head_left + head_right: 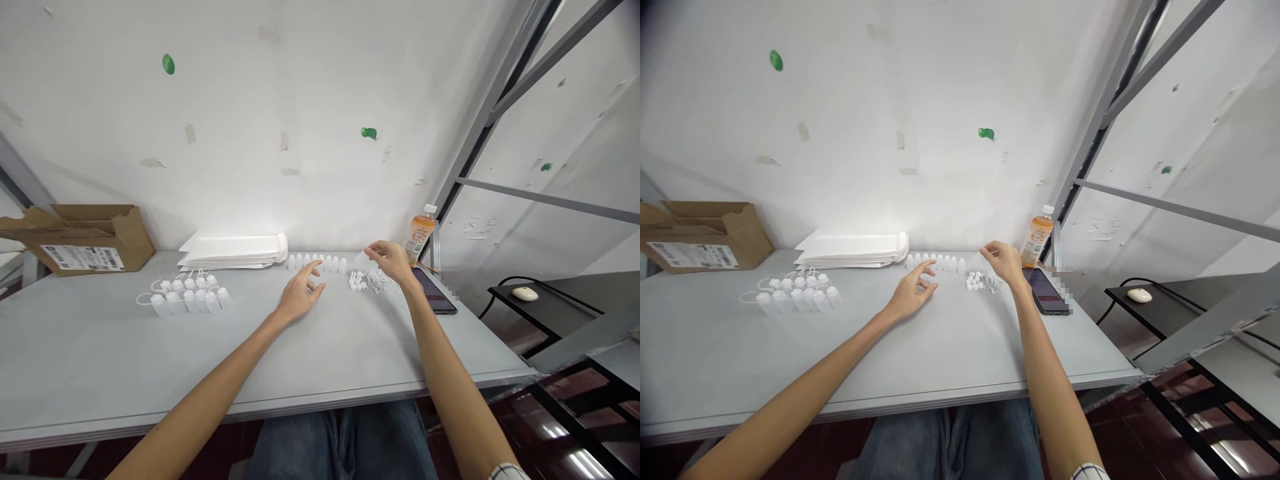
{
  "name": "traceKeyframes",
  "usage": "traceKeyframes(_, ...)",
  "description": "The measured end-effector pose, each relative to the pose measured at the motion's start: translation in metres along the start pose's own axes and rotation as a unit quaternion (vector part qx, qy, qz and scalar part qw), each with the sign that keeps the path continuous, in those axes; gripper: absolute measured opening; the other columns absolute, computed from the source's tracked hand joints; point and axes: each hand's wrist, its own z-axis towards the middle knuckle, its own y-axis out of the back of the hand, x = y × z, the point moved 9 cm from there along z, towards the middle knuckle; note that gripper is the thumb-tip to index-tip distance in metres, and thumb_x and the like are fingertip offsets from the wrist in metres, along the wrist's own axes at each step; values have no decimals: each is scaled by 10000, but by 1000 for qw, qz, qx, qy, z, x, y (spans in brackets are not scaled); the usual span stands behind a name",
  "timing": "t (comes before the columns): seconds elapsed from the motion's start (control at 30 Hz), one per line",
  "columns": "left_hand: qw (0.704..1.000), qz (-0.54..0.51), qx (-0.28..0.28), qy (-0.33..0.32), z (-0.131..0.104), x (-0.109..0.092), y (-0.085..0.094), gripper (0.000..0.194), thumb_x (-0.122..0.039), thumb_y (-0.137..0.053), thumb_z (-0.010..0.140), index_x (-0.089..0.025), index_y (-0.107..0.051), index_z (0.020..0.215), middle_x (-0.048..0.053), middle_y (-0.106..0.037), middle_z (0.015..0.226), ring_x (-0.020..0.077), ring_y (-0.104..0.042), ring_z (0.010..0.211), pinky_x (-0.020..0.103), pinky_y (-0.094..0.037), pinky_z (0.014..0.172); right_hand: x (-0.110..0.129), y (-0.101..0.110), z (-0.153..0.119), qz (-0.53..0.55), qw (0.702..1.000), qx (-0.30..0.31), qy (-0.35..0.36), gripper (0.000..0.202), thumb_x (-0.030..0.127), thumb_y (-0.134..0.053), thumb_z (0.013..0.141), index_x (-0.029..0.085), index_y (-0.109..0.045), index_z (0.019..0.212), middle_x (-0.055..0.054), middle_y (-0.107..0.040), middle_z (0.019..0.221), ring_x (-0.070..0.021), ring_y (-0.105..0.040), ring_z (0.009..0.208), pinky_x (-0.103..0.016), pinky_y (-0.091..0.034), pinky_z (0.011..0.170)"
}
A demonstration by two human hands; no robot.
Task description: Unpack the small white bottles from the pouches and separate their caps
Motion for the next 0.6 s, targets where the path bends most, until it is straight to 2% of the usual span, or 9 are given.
traceKeyframes(0.13, 1000, 21, 12, 4, -1, 0, -2, 504, -251, -562, 857, -277, -472, 1352, 28, -630, 1141, 117, -654, 731, 293, -486, 762, -6, -12, 13, -79, 996, 40, -4, 180, 291, -610, 852, 172, -741, 882, -74, -750, 862, -196, -675, 806, -269, -458, 691)
traceKeyframes(0.23, 1000, 25, 18, 7, -2, 0, -3, 499, -250, -556, 862, -275, -474, 1354, 28, -630, 1148, 123, -657, 743, 297, -485, 757, -6, -26, 16, -114, 992, 60, 0, 161, 264, -618, 849, 181, -748, 896, -68, -759, 876, -206, -680, 858, -278, -458, 735)
traceKeyframes(0.43, 999, 38, 21, -1, -1, 0, -4, 492, -238, -550, 864, -270, -472, 1349, 23, -629, 1139, 121, -650, 735, 303, -488, 760, -9, -60, 11, -102, 988, 117, 21, 161, 239, -606, 853, 185, -739, 925, -50, -761, 873, -198, -689, 849, -277, -471, 762)
traceKeyframes(0.6, 999, 40, 21, -3, -1, 2, -5, 488, -235, -546, 866, -272, -479, 1348, 20, -627, 1137, 121, -655, 733, 304, -493, 767, -15, -74, 7, -82, 984, 158, 18, 268, 228, -676, 785, 178, -715, 1045, -51, -755, 899, -198, -689, 843, -278, -482, 751)
